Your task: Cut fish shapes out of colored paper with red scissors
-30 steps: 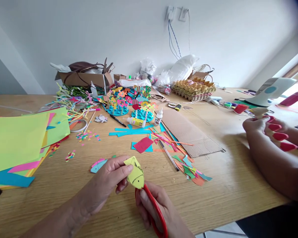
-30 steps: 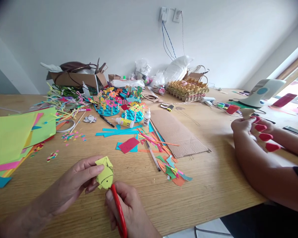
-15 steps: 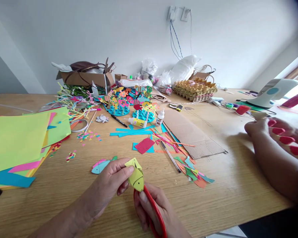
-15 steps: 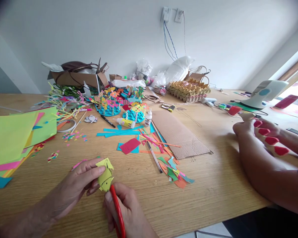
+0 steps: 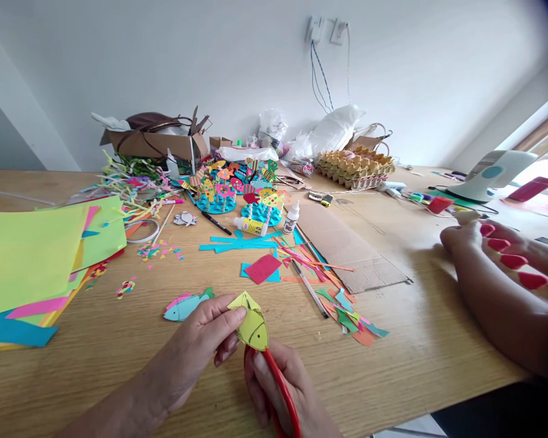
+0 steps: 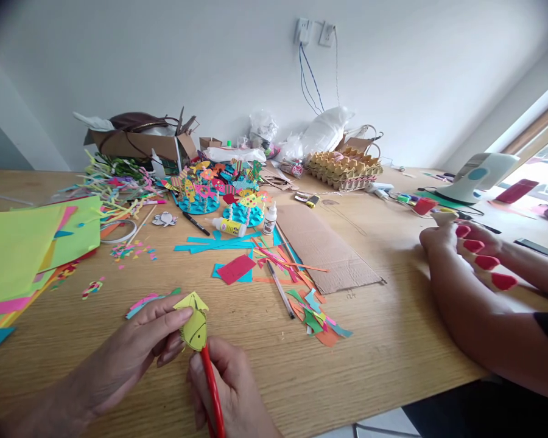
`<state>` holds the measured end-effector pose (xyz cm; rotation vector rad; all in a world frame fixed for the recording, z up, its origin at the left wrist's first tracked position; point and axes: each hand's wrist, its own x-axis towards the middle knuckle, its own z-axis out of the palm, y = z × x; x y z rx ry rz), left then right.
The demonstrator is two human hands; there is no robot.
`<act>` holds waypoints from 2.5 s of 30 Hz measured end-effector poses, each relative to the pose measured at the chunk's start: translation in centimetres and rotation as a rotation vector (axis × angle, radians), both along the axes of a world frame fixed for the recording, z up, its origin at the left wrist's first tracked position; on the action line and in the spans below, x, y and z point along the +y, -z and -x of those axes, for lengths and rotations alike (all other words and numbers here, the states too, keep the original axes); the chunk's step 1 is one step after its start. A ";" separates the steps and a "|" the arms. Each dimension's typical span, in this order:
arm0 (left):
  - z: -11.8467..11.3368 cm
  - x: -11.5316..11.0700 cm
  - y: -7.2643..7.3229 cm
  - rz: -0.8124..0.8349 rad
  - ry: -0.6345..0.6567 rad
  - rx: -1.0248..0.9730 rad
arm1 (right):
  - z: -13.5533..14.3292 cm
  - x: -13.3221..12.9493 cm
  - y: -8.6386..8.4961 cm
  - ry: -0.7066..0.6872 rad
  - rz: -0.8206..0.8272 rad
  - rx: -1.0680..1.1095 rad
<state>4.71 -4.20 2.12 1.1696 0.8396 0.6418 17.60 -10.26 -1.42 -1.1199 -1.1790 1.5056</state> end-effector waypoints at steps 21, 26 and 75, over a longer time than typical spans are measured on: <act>-0.3 0.0 -0.4 -0.005 -0.051 0.034 | -0.3 -0.1 0.9 0.046 -0.091 -0.129; -0.3 0.1 -0.2 -0.046 -0.080 0.047 | -0.2 -0.1 1.2 0.051 -0.083 -0.129; 0.7 -0.3 0.3 0.047 -0.005 -0.018 | -1.4 -1.6 0.8 0.032 0.128 -0.147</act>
